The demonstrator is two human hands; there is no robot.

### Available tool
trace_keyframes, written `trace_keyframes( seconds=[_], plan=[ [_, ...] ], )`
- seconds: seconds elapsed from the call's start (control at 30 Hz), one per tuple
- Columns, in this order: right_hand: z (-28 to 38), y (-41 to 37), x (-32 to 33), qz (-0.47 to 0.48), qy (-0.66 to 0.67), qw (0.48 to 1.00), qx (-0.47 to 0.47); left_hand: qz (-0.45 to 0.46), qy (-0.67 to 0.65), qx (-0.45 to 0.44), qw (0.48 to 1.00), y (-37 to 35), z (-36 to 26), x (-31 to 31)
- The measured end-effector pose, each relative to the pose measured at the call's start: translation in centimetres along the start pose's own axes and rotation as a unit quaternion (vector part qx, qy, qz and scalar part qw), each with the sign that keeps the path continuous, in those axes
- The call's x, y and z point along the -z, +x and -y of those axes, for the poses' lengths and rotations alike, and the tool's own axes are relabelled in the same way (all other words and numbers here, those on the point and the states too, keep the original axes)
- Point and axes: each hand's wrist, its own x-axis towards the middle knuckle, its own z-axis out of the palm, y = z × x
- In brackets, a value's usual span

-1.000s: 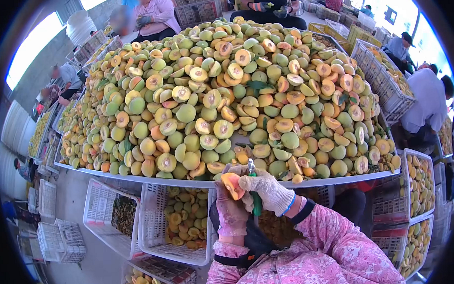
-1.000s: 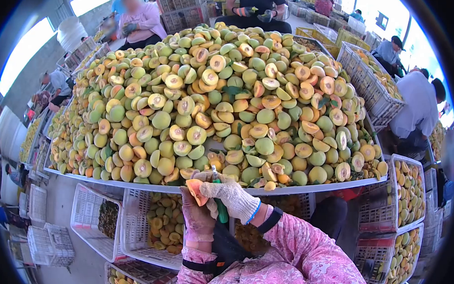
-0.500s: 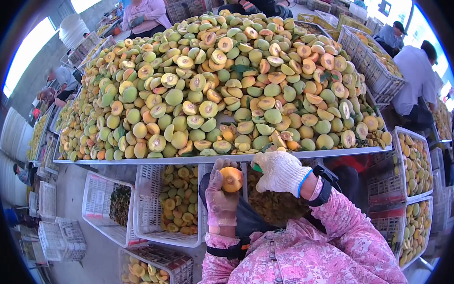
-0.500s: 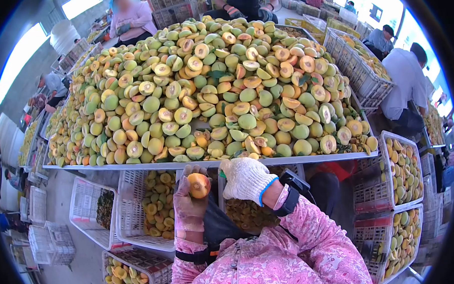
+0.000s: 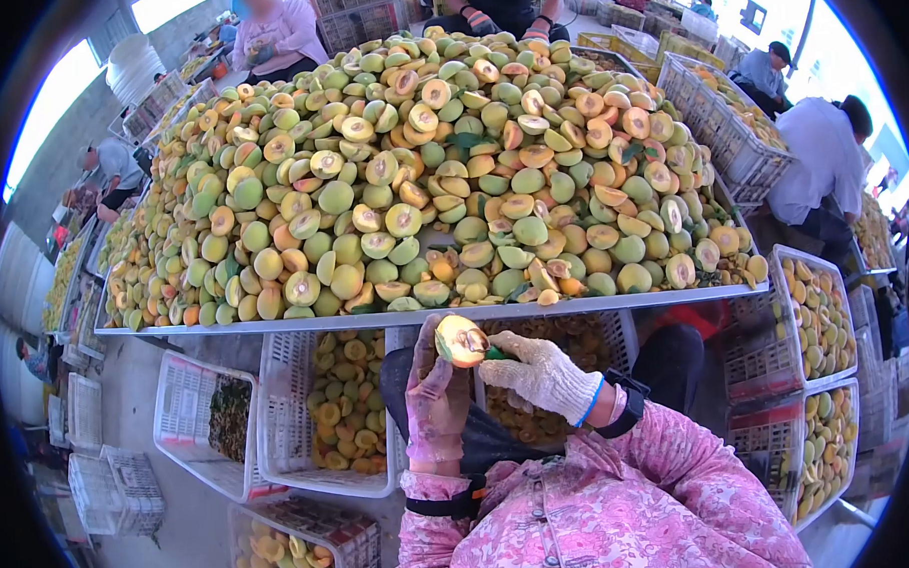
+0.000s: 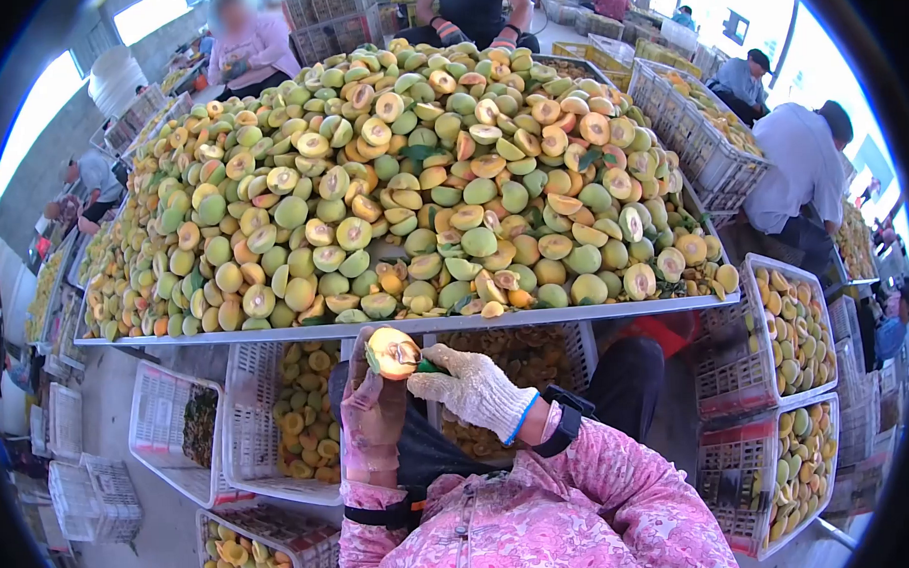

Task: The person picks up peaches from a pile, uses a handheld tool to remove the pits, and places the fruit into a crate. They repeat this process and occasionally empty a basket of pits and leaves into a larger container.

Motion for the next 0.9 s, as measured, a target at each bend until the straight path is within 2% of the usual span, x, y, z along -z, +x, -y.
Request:
trace_keyframes(
  seconds=[0.03,0.07,0.13,0.2,0.5,0.6,0.7,0.9],
  plan=[
    [0.3,-0.2,-0.3,0.024,0.048,0.998,-0.033,-0.005,0.017,-0.01,1.0,-0.1,0.0,0.1],
    [-0.5,0.1,-0.8,0.002,0.004,0.999,0.031,-0.007,0.004,-0.007,1.0,0.1,0.0,0.3],
    [-1.3,0.5,-0.9,-0.011,-0.105,0.989,0.099,-0.014,-0.022,-0.003,1.0,0.5,0.2,1.1],
    [-1.7,0.8,-1.1,-0.042,-0.222,0.96,0.163,-0.045,-0.032,0.001,0.998,0.9,0.1,1.2],
    [0.4,1.8,-1.8,-0.047,-0.296,0.947,0.112,-0.176,0.06,0.048,0.981,1.5,-0.1,0.9],
    [0.0,2.1,-2.4,-0.056,-0.267,0.955,0.112,-0.186,0.064,0.046,0.979,1.6,-0.2,0.6],
    [-0.6,2.8,-2.7,-0.036,-0.318,0.942,0.102,-0.189,0.104,0.031,0.976,1.7,0.2,1.1],
    [-1.8,3.8,-4.0,-0.012,-0.309,0.951,0.003,-0.19,0.169,0.024,0.967,2.2,1.0,2.5]
  ],
)
